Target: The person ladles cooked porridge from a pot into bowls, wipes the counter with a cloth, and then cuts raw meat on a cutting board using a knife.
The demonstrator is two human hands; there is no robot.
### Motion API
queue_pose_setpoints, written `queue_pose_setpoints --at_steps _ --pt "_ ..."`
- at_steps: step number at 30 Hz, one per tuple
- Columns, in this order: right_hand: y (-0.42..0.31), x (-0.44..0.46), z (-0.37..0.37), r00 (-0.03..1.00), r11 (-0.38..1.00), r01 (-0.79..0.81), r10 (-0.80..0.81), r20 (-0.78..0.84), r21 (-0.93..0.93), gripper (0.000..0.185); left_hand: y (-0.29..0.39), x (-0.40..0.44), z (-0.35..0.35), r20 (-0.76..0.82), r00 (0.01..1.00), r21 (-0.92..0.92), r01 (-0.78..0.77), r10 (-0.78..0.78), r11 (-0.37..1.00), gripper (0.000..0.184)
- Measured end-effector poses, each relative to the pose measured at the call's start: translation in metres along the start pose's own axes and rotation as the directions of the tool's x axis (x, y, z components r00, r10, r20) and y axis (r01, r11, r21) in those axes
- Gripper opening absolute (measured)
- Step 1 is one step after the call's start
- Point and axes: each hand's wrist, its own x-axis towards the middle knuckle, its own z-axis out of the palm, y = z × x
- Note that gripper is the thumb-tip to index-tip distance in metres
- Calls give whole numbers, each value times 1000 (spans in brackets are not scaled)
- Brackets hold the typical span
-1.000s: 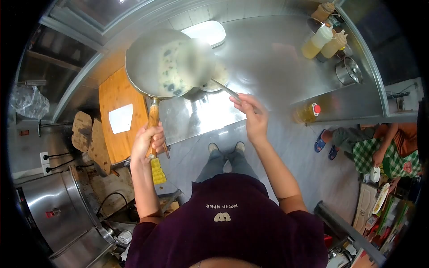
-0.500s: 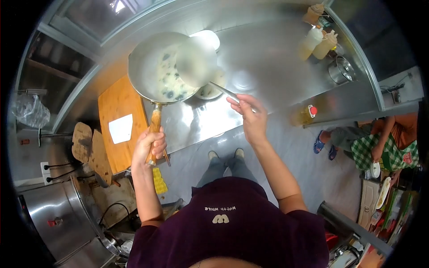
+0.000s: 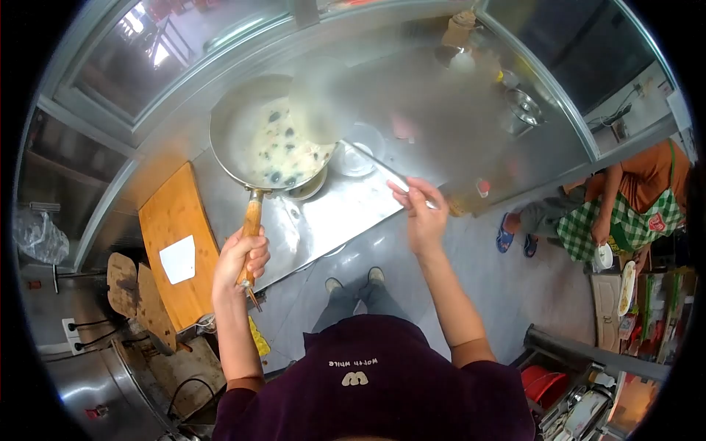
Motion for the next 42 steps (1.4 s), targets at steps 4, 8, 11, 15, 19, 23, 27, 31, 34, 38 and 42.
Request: queue_pose_setpoints --at_steps 4,8,11,15,19,23,27,31,34,38,42 --pt "-16 11 -35 996 999 42 -40 -80 23 16 -2 17 12 -5 1000 61 20 -20 998 12" --pt "-21 21 -72 987 1000 9 -12 -158 -17 16 -9 32 30 -22 999 96 42 -40 994 11" --pt "-10 19 -78 980 998 -43 34 -194 -44 16 -10 37 32 -47 997 114 63 -58 992 11" --pt "7 16 -80 981 989 -94 72 -181 -114 17 -9 39 32 -76 995 161 71 -59 984 11" --pt "16 17 -83 982 986 -112 90 -169 -126 18 -7 40 38 -112 992 204 71 -49 977 11" --pt "24 18 -82 977 978 -141 113 -179 -154 17 -7 41 41 -144 989 250 67 -32 966 12" --pt "28 16 -80 980 976 -134 104 -169 -174 16 -5 41 43 -144 989 260 66 -28 963 13" --pt "26 14 -76 983 975 -107 75 -166 -193 16 -6 43 44 -132 991 267 62 -27 962 13" --pt "24 15 -77 985 970 -100 66 -158 -221 16 -7 46 46 -128 992 288 57 -21 956 13" --pt "27 16 -80 988 961 -98 62 -144 -258 16 -7 47 49 -139 990 313 51 -7 948 13" --pt "30 14 -83 992 950 -84 52 -112 -302 16 -5 46 54 -140 990 353 44 7 935 12"
